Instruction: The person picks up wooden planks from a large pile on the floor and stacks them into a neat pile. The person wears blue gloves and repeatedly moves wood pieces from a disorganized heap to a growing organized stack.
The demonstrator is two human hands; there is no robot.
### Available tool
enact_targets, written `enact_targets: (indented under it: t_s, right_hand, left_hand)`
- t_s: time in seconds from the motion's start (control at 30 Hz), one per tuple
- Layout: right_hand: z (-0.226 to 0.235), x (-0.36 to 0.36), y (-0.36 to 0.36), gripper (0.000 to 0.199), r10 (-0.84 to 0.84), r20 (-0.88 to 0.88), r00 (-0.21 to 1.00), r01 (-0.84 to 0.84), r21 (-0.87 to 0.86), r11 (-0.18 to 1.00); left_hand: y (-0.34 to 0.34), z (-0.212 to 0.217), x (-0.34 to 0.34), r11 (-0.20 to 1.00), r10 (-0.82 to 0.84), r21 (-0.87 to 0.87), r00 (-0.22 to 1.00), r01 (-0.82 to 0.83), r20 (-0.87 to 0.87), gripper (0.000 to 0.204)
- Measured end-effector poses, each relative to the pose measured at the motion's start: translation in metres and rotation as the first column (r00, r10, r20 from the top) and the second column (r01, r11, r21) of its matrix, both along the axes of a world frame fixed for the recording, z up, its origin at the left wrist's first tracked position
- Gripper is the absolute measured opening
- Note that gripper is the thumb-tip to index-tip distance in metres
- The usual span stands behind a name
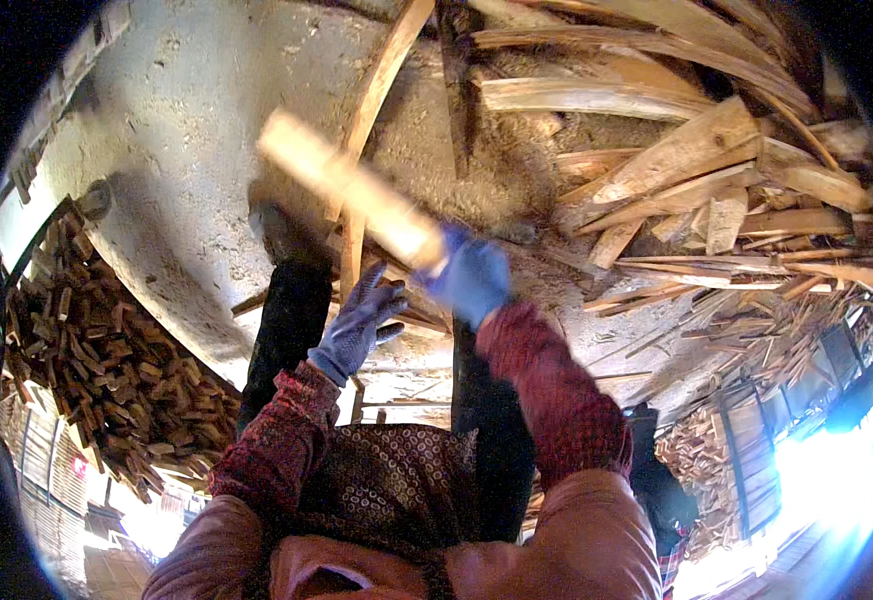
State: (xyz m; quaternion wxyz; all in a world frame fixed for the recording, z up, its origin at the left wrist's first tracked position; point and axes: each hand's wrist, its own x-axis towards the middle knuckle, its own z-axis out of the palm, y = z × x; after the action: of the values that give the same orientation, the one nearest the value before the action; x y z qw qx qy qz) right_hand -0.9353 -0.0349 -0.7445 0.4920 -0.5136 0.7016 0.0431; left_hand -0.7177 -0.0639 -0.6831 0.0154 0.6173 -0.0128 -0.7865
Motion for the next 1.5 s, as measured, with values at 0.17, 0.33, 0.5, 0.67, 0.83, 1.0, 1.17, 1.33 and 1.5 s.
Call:
enact_targets:
  t_s: [0.17,0.33,0.5,0.67,0.83,1.0,1.17,1.33,1.5]
  right_hand:
    - [0.012,0.014,0.025,0.072,-0.36,0.479,0.801,0.434,-0.05,0.899]
    - [-0.122,-0.03,0.072,0.091,0.267,-0.262,0.927,-0.275,0.008,0.961]
    - [-0.082,-0.034,-0.011,0.091,0.177,0.088,0.98,-0.184,0.084,0.979]
    - [0.007,0.023,-0.085,0.058,-0.473,0.374,0.798,0.389,0.28,0.877]
    - [-0.005,-0.037,-0.148,0.027,-0.791,0.441,0.424,0.882,-0.004,0.47]
    - [-0.104,-0.323,-0.212,0.009,-0.488,0.856,-0.169,0.986,0.147,-0.084]
    - [-0.071,-0.289,-0.22,0.019,-0.602,0.684,-0.412,0.911,0.306,-0.276]
    - [0.008,-0.29,-0.155,0.035,-0.62,0.734,0.278,0.939,-0.071,0.337]
    - [0.0,-0.094,-0.199,0.029,-0.679,0.391,0.621,0.766,-0.119,0.632]
  left_hand:
    - [-0.006,-0.061,0.06,0.982,0.19,-0.039,0.937,-0.187,0.295,0.042]
    - [-0.069,-0.016,0.033,0.944,0.327,-0.015,0.932,-0.329,0.159,0.061]
    - [-0.065,-0.016,0.04,0.909,0.382,0.153,0.922,-0.388,0.069,0.072]
    - [-0.056,0.003,-0.009,0.937,0.34,0.12,0.936,-0.329,-0.09,0.065]
    - [-0.085,0.002,-0.003,0.94,0.335,0.108,0.937,-0.325,-0.102,0.063]
    - [-0.123,-0.003,-0.002,0.922,0.374,0.182,0.906,-0.341,-0.198,0.073]
    - [-0.135,-0.009,0.028,0.815,0.569,0.236,0.809,-0.53,-0.148,0.072]
    - [-0.142,-0.016,0.028,0.794,0.601,0.241,0.783,-0.559,-0.163,0.075]
    - [-0.15,-0.008,0.03,0.798,0.593,0.228,0.795,-0.558,-0.127,0.076]
